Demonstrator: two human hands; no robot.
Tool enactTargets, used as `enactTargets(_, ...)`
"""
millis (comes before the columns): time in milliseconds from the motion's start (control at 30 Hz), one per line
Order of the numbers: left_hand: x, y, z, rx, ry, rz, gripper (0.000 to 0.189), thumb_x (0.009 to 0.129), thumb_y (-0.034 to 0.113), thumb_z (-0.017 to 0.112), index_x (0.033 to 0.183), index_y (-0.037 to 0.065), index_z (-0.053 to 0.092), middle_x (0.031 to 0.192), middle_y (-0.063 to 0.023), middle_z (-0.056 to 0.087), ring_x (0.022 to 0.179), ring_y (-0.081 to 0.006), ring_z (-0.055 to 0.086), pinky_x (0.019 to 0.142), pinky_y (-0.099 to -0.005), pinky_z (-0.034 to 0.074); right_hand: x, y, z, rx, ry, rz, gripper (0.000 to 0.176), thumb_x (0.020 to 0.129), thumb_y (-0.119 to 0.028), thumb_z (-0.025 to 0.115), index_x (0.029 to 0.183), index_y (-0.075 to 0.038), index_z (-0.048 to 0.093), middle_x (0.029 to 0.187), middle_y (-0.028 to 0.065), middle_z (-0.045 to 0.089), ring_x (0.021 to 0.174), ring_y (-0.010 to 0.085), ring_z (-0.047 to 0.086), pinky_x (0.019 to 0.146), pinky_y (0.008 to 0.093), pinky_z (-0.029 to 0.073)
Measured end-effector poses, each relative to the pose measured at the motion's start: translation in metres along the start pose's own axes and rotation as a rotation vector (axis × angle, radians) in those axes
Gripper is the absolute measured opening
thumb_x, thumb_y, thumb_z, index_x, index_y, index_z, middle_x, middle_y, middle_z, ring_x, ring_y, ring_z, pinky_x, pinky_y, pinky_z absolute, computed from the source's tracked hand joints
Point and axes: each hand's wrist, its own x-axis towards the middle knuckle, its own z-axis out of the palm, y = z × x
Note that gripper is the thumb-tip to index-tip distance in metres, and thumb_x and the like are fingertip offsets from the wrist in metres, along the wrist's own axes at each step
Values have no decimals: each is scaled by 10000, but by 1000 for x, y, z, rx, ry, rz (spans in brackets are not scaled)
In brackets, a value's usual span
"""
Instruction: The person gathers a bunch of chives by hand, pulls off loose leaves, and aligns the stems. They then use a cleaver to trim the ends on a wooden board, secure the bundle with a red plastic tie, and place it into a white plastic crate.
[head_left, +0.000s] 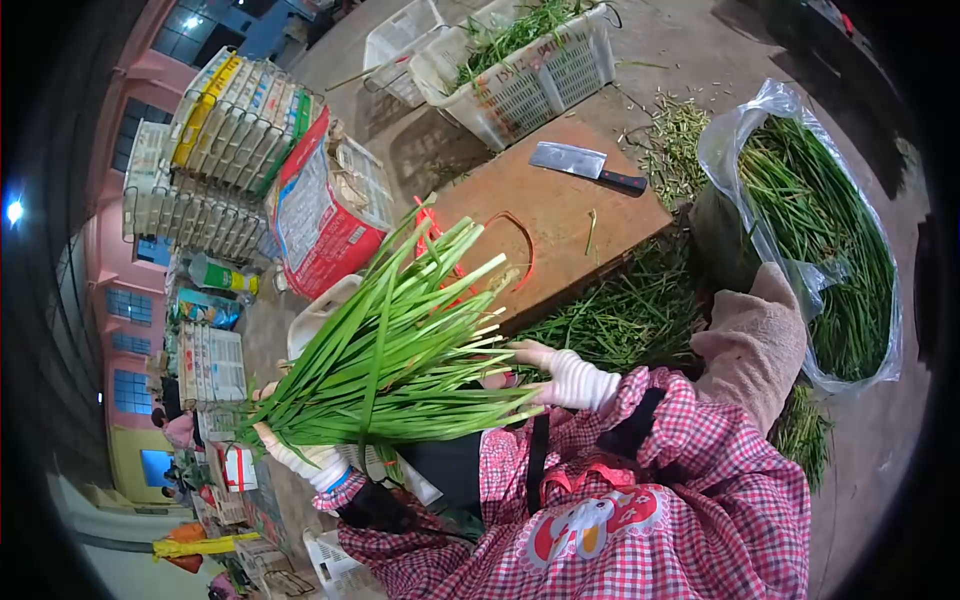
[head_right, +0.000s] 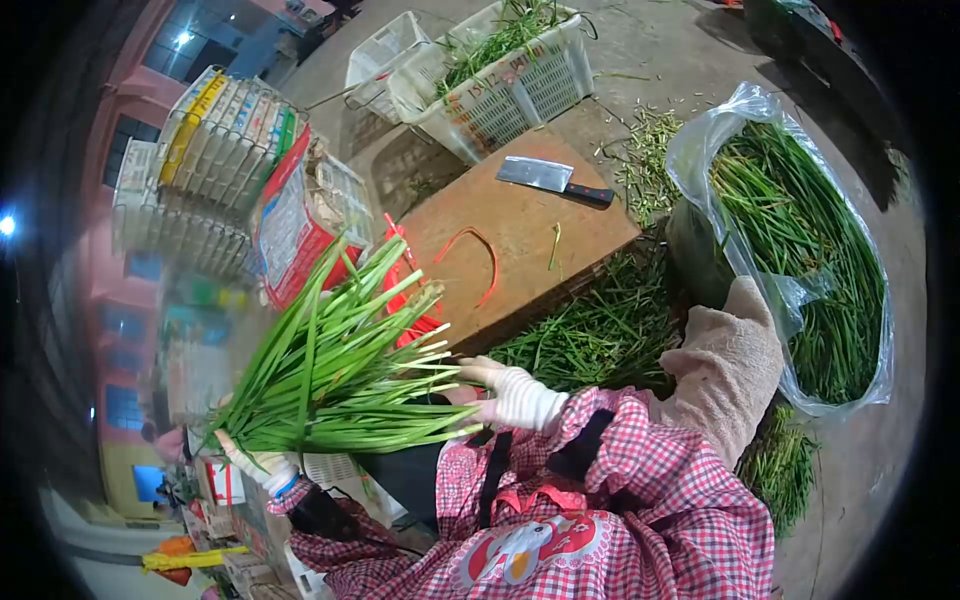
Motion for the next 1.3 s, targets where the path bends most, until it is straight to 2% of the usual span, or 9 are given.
enactTargets(200, -3, -11, 2, -66, -76, -99, 330, 916, 236, 574, 1213, 90, 561, 1111, 1, 537, 1093, -190, 515, 992, -453, 403, 30, -18, 50, 1190, -79, 296, 302, 910, -85, 619, 1206, -33, 587, 1118, 83, 652, 935, 175, 646, 802, 333, 549)
enactTargets(433, -3, -17, -2, -132, -61, -137, 319, 917, 248, 570, 1194, 89, 561, 1105, -10, 525, 1074, -204, 517, 979, -469, 414, 24, -40, 37, 1077, 14, 415, 303, 888, -42, 639, 1183, 8, 596, 1026, 65, 671, 889, 147, 640, 796, 320, 548)
enactTargets(500, 5, -11, -22, -140, -153, -172, 407, 899, 295, 588, 1222, 51, 546, 1270, -158, 559, 1180, -310, 500, 1046, -507, 361, 23, -35, 38, 1106, 13, 402, 286, 888, -49, 641, 1168, 1, 612, 1012, 63, 675, 882, 147, 640, 788, 315, 548)
enactTargets(667, -1, -18, 7, -2, -38, -122, 329, 914, 257, 579, 1194, 87, 553, 1103, -12, 529, 1084, -213, 521, 976, -478, 420, 22, -23, 37, 538, -2, 211, 289, 894, -201, 651, 1060, 36, 662, 928, 41, 694, 834, 89, 623, 763, 255, 509)
enactTargets(1000, 0, -22, 15, -8, -54, -120, 324, 897, 269, 614, 1149, 72, 561, 1075, -29, 545, 1044, -205, 530, 938, -463, 441, 13, -14, 36, 1241, 156, 341, 339, 860, -152, 666, 1176, -44, 607, 1004, 14, 651, 863, 110, 597, 751, 280, 508)
enactTargets(1067, 6, -18, 8, -113, -212, -217, 460, 910, 356, 576, 1228, 26, 536, 1247, -172, 567, 1150, -320, 520, 1028, -501, 387, 11, -18, 32, 1312, 102, 350, 367, 859, -181, 670, 1196, -59, 590, 1014, 13, 650, 874, 120, 603, 760, 287, 516)
enactTargets(1133, 6, -18, 11, 50, -43, -122, 295, 904, 235, 607, 1139, 61, 566, 1056, -24, 550, 1028, -198, 534, 947, -449, 437, 3, -27, 20, 1387, -1, 342, 463, 854, -186, 662, 1276, -47, 530, 1126, 56, 637, 980, 173, 622, 850, 333, 517)
enactTargets(1233, 7, -23, 27, -7, -60, -132, 297, 907, 226, 606, 1153, 61, 579, 1049, -23, 555, 1043, -197, 533, 1003, -431, 400, 2, -34, 14, 1420, -109, 140, 611, 823, -209, 703, 1348, -16, 458, 1227, 109, 605, 1131, 222, 570, 985, 354, 445)
enactTargets(1300, 8, -21, 26, -5, -116, -166, 326, 908, 224, 601, 1196, 73, 578, 1055, -10, 554, 1103, -199, 515, 1102, -447, 321, -5, -31, 16, 1450, -78, 176, 481, 798, -266, 730, 1162, 12, 582, 1129, 100, 623, 1055, 198, 576, 909, 344, 461)
